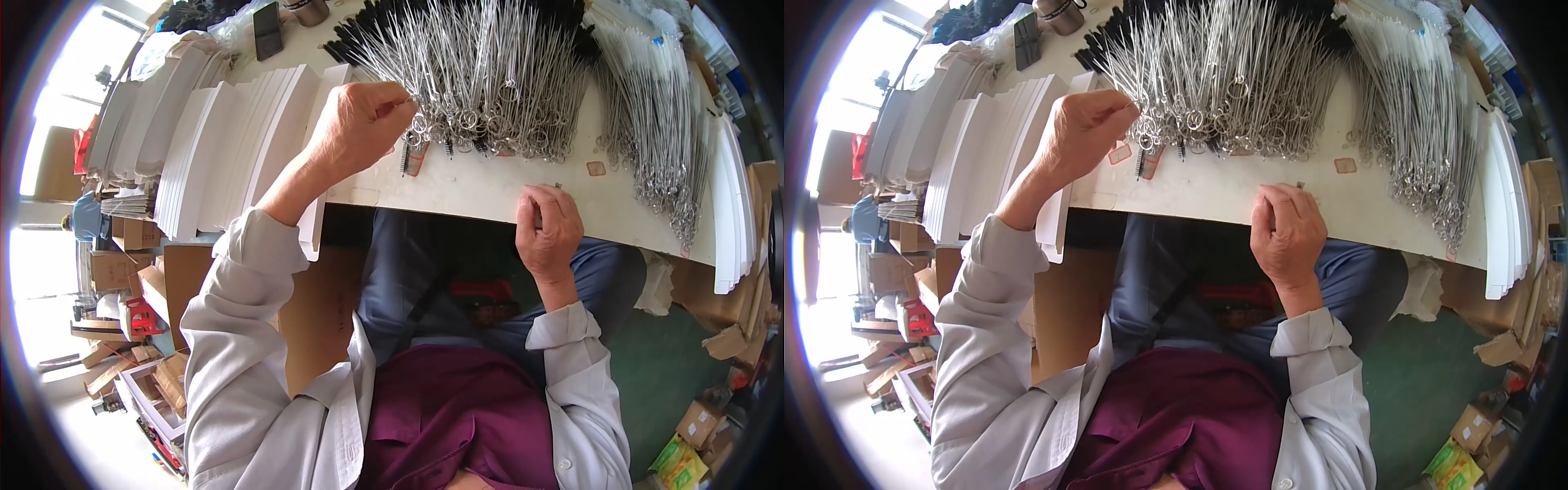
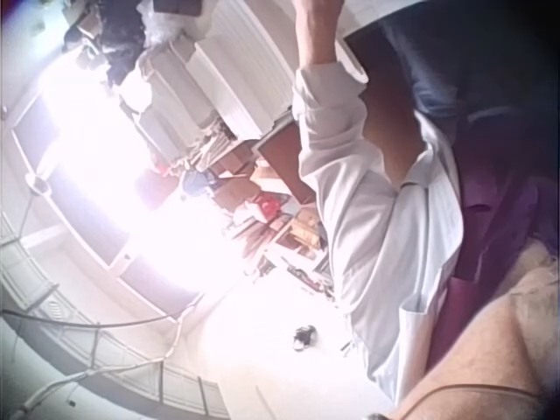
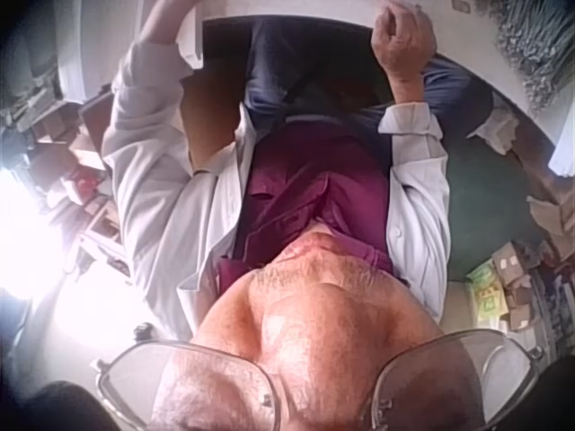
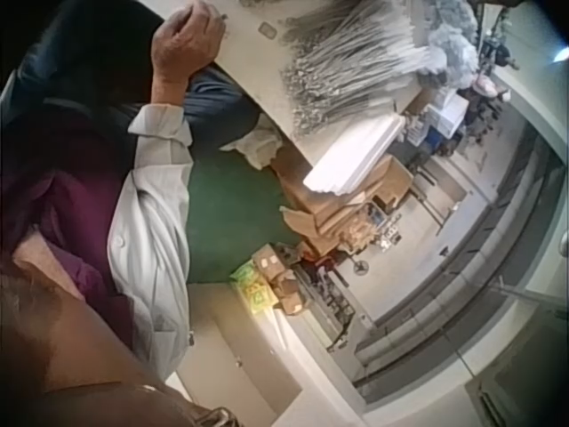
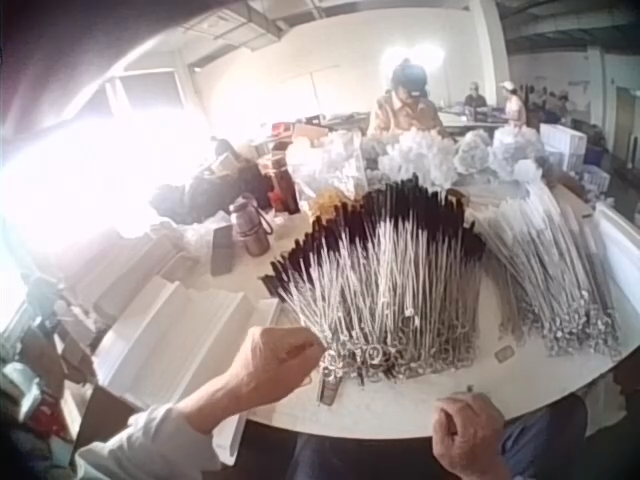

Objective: Packaging small metal-handled brushes into long white cardboard boxes at a workshop table.

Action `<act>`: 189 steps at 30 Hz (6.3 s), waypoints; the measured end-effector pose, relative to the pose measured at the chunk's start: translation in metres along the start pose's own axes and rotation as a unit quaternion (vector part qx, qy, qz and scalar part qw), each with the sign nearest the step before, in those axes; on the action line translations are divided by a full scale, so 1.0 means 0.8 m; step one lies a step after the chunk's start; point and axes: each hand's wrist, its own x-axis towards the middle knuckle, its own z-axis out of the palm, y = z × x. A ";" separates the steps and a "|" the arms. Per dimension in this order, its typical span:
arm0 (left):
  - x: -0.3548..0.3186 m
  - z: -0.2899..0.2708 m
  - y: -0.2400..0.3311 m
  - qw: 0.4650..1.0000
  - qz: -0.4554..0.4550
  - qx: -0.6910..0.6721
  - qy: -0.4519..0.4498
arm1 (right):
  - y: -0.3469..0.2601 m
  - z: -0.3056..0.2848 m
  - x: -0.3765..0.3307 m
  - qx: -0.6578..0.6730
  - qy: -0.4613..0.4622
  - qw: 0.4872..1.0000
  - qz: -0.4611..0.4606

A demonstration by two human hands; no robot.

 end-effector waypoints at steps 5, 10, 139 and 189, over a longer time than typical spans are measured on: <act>0.001 -0.008 0.015 0.997 0.040 0.002 0.060 | 0.002 0.001 -0.002 -0.003 -0.001 1.000 -0.001; 0.000 -0.023 0.026 0.987 0.020 -0.127 0.093 | 0.003 0.000 -0.001 0.001 0.003 1.000 -0.005; 0.148 0.266 0.233 0.974 0.209 -0.076 -0.034 | 0.106 -0.119 0.001 0.385 0.239 0.785 0.422; 0.068 -0.022 0.205 0.882 0.012 -0.439 -0.169 | -0.001 -0.137 0.090 0.600 -0.196 0.722 0.284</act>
